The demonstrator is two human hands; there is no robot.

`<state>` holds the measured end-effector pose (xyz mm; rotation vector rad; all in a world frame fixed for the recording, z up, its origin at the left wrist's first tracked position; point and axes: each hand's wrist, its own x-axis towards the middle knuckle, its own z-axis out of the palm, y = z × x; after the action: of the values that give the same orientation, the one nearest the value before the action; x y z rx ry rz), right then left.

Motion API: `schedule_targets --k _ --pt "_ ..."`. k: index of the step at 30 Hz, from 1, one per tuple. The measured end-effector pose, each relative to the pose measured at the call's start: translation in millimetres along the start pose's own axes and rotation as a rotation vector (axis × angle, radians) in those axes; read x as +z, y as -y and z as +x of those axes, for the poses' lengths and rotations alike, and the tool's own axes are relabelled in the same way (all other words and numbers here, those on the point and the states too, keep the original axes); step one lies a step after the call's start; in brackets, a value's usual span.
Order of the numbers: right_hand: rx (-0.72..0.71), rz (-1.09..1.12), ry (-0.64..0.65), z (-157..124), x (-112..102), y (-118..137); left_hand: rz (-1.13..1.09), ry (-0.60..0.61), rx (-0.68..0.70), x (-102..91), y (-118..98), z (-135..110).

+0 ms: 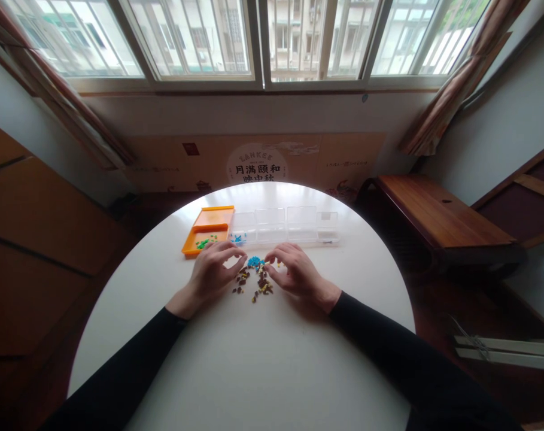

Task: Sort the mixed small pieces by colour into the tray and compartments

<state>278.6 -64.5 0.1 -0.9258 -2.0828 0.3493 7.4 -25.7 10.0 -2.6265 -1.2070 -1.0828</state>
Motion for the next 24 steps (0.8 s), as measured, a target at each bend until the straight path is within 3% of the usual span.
schedule_targets --k 6,19,24 --pt "-0.001 0.008 0.012 0.0 -0.9 -0.3 -0.031 -0.004 -0.136 2.2 -11.5 -9.5" --pt "-0.001 0.017 0.033 1.1 -2.7 1.3 -0.11 0.101 -0.047 0.5 -12.7 -8.7" --pt "-0.006 0.02 0.032 1.2 -2.7 1.0 -0.088 0.132 -0.079 -1.9 -16.7 -7.8"
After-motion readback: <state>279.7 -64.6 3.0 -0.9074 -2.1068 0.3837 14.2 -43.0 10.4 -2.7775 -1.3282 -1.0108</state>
